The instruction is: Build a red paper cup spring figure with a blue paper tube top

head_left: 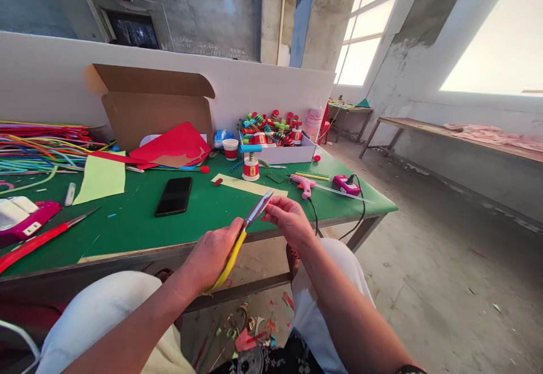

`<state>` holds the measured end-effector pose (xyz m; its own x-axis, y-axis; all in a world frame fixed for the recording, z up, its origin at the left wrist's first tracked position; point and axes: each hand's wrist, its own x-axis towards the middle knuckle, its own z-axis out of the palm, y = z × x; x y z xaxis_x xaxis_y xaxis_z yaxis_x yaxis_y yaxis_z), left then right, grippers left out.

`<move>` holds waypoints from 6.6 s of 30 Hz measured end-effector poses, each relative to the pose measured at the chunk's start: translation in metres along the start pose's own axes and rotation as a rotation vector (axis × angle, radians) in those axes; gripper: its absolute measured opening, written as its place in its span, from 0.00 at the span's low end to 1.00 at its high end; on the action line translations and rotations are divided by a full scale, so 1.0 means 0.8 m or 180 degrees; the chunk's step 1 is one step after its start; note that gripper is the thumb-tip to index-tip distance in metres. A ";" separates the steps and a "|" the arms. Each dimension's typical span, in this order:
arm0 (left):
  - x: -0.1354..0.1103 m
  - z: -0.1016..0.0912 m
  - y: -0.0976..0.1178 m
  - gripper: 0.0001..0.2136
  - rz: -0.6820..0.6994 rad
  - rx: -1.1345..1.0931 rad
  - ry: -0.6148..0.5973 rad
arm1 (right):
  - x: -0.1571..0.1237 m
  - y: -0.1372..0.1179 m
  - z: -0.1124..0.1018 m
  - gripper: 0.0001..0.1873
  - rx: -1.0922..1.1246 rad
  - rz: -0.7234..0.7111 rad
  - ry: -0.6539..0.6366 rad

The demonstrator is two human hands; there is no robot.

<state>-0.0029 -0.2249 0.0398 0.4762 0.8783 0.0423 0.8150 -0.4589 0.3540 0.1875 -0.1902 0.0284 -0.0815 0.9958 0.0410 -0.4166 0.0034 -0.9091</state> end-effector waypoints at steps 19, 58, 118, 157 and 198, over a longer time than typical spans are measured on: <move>-0.003 0.003 -0.009 0.07 0.0063 0.0171 0.0002 | 0.001 -0.003 -0.004 0.16 0.0111 -0.0020 0.0046; -0.008 -0.001 -0.012 0.04 0.0244 0.0348 0.0067 | 0.001 -0.007 -0.017 0.14 -0.0032 0.0014 -0.0222; -0.012 -0.004 -0.011 0.05 0.0104 0.0359 -0.0160 | -0.002 -0.010 -0.016 0.14 -0.0091 0.0099 -0.0211; -0.013 -0.008 -0.009 0.05 0.0071 0.0504 -0.0257 | -0.002 -0.012 -0.016 0.15 -0.0033 0.0190 -0.0233; -0.015 -0.015 -0.005 0.04 -0.0020 0.0581 -0.0394 | -0.001 -0.013 -0.023 0.15 -0.0145 0.0200 -0.0252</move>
<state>-0.0160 -0.2316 0.0493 0.4987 0.8632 -0.0785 0.8589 -0.4800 0.1783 0.2087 -0.1890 0.0301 -0.1781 0.9839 0.0143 -0.3671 -0.0529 -0.9287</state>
